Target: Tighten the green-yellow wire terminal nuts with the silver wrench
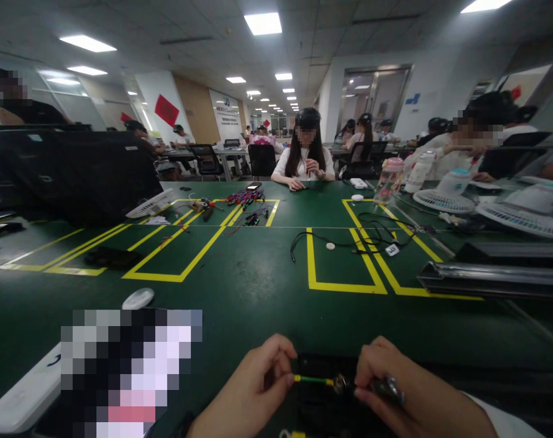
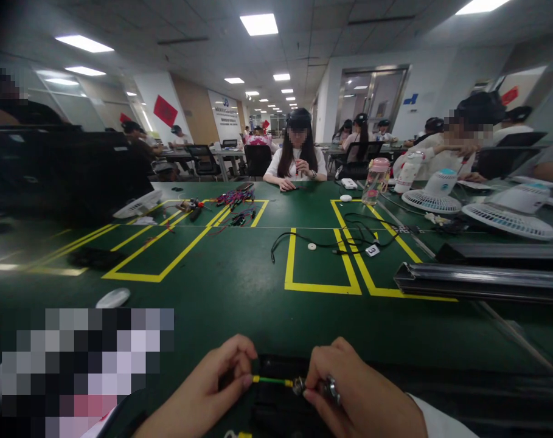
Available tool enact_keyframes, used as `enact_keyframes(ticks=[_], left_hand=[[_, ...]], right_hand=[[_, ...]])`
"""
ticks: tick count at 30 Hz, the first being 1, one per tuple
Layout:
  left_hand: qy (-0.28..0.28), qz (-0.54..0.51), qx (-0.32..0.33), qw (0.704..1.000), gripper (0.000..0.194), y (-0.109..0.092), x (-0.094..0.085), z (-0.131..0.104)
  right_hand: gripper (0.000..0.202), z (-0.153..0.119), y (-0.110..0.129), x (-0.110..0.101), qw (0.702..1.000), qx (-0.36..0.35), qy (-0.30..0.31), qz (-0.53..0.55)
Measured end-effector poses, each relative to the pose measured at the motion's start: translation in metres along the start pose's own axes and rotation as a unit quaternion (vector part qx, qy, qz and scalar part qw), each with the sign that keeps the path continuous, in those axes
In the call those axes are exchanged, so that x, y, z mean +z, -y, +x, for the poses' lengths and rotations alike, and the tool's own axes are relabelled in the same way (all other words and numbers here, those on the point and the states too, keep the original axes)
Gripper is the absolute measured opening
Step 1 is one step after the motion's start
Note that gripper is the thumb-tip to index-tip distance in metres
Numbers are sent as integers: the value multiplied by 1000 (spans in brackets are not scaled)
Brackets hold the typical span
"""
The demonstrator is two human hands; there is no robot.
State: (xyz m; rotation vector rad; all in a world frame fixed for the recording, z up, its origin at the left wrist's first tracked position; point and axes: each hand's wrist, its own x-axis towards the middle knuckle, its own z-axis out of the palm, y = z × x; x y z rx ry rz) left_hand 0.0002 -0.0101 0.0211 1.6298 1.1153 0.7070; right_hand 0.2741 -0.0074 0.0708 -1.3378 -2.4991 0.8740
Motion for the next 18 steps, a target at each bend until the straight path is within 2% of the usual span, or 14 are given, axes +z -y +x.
enact_keyframes(ticks=[8, 18], left_hand=[[-6, -10, 14, 1000, 17, 7, 3, 2], [-6, -38, 35, 999, 24, 11, 5, 1]], right_hand=[[24, 7, -2, -19, 995, -97, 15, 0], [19, 35, -2, -42, 969, -219, 103, -44]])
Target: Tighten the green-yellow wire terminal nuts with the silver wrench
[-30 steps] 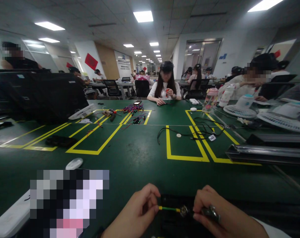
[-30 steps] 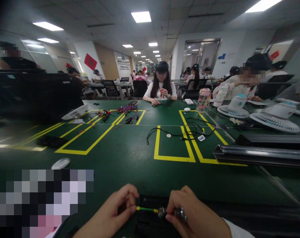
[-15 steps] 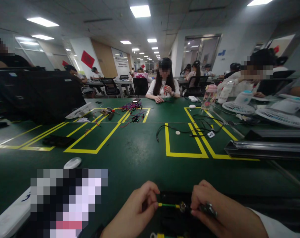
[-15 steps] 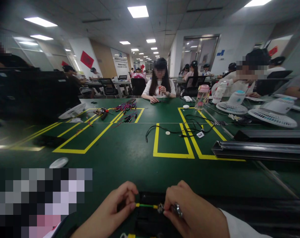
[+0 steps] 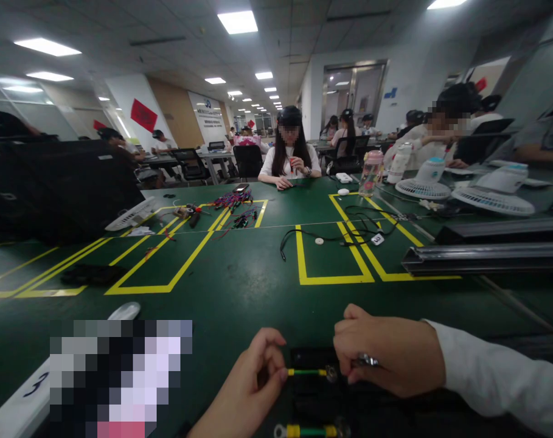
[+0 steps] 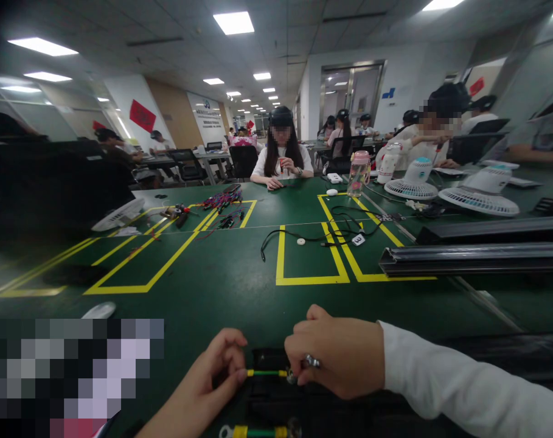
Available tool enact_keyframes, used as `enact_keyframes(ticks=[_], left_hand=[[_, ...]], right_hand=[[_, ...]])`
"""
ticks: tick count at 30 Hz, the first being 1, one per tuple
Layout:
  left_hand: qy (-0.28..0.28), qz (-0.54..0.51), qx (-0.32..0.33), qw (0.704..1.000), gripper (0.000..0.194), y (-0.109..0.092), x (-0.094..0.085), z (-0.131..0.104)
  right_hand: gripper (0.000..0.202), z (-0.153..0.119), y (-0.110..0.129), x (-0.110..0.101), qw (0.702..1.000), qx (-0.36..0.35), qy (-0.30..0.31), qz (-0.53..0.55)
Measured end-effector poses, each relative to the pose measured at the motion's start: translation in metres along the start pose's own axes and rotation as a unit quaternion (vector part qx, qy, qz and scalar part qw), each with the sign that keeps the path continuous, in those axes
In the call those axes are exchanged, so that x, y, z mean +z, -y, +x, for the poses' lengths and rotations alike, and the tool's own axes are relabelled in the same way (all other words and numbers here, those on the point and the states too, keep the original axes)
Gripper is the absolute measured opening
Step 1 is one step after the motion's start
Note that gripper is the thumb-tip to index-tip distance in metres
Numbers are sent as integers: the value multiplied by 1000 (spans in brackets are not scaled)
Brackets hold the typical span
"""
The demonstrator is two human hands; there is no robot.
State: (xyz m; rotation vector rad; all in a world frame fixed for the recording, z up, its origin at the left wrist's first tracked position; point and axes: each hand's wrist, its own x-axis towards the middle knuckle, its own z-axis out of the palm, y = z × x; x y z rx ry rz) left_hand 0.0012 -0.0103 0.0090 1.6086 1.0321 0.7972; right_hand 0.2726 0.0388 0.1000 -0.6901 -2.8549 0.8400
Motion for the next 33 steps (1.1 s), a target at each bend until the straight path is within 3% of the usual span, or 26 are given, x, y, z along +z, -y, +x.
enact_keyframes(ticks=[7, 12, 17, 21, 33], left_hand=[[-5, -1, -8, 1000, 25, -2, 0, 0], [-3, -2, -6, 1000, 27, 0, 1, 3], [-5, 0, -10, 1000, 29, 3, 1, 5], [1, -4, -7, 1000, 31, 5, 0, 6], [12, -14, -11, 1000, 30, -2, 0, 1]], right_hand=[[18, 4, -7, -4, 1000, -29, 13, 4], [11, -20, 1, 3, 988, 98, -109, 48], [7, -34, 23, 34, 952, 224, -197, 68], [7, -30, 30, 52, 942, 250, -207, 83], [9, -21, 31, 60, 940, 278, -187, 66]])
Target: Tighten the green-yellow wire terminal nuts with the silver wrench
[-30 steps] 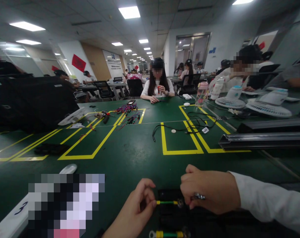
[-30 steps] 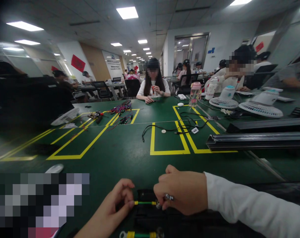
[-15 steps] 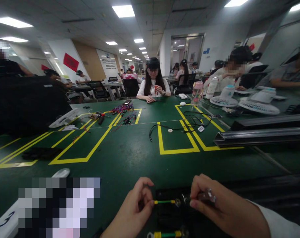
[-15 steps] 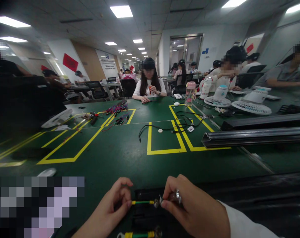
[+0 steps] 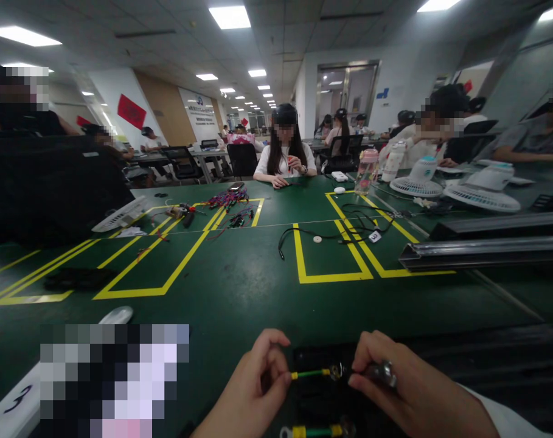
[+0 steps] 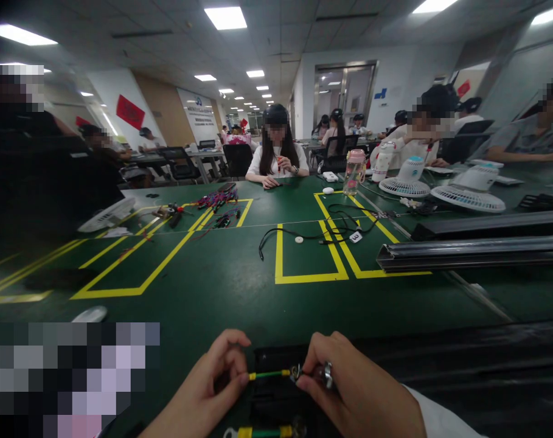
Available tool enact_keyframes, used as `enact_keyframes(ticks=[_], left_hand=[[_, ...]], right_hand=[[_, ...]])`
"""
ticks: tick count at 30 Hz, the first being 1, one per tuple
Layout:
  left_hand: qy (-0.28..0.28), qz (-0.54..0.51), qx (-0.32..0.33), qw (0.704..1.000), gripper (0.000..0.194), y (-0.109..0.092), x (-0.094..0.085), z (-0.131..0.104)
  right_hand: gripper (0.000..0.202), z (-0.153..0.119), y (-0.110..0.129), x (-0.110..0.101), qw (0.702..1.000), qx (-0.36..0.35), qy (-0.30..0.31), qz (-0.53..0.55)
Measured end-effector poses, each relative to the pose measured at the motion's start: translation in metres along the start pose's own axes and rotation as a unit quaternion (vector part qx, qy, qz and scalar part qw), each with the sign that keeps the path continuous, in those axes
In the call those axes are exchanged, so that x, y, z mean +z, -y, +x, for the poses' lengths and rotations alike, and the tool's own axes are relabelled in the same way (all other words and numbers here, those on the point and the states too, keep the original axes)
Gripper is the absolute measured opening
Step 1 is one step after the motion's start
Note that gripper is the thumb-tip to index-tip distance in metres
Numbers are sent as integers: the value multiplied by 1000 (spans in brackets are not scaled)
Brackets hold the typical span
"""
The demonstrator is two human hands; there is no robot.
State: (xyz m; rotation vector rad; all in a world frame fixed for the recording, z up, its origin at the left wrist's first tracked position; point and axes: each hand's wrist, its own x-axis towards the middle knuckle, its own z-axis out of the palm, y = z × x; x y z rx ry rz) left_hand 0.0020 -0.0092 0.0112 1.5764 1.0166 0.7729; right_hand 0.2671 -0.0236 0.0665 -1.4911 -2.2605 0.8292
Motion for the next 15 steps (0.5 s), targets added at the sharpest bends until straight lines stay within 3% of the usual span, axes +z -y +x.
enact_keyframes(ticks=[8, 15], left_hand=[[-1, 2, 12, 1000, 33, 4, 0, 0], [-2, -6, 12, 1000, 33, 3, 0, -1]], right_hand=[[11, 5, 0, -5, 999, -21, 43, -20], [20, 22, -2, -28, 988, -91, 118, -42]])
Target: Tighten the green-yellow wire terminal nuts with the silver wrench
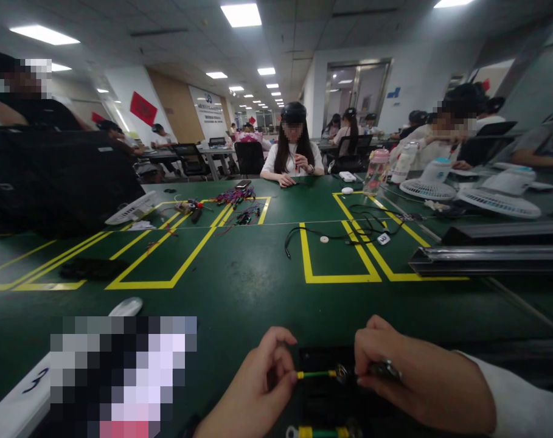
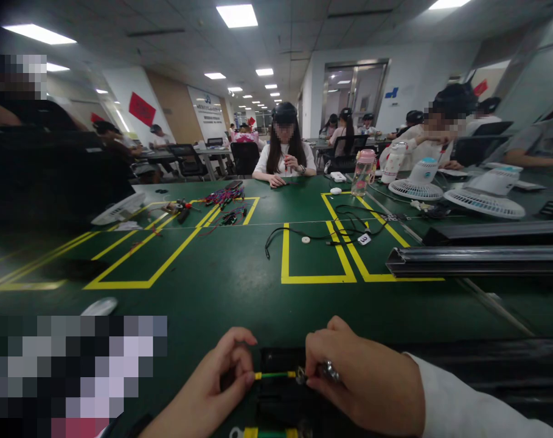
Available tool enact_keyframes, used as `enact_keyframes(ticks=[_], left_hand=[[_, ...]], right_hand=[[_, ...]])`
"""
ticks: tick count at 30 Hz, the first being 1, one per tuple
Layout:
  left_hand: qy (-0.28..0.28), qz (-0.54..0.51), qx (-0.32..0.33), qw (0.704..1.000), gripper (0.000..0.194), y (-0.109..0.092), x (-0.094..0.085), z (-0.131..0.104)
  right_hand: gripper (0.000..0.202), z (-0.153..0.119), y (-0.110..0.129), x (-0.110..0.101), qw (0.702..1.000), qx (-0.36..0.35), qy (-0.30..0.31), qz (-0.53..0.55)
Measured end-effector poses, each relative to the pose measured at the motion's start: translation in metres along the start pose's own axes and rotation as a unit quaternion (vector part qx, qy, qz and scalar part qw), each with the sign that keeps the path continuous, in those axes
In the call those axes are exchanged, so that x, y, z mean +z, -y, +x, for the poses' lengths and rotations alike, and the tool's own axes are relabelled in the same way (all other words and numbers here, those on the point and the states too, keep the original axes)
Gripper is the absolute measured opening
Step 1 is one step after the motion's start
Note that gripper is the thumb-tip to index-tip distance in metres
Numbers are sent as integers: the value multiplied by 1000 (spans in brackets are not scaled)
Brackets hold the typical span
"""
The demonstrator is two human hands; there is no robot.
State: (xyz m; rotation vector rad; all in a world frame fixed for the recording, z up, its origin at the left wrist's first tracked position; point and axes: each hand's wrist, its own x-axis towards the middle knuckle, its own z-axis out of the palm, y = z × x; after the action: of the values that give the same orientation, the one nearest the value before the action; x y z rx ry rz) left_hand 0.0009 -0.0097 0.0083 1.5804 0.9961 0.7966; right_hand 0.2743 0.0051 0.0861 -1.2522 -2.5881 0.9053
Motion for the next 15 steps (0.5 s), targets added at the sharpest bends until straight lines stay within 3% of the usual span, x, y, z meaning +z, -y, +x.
enact_keyframes(ticks=[6, 15], left_hand=[[0, 1, -2, 1000, 35, -2, -1, 1], [5, 5, 1, 1000, 38, 2, -1, -2]], right_hand=[[20, 18, -4, -24, 994, -82, 74, -16], [25, 34, -3, -32, 982, -140, 123, -18]])
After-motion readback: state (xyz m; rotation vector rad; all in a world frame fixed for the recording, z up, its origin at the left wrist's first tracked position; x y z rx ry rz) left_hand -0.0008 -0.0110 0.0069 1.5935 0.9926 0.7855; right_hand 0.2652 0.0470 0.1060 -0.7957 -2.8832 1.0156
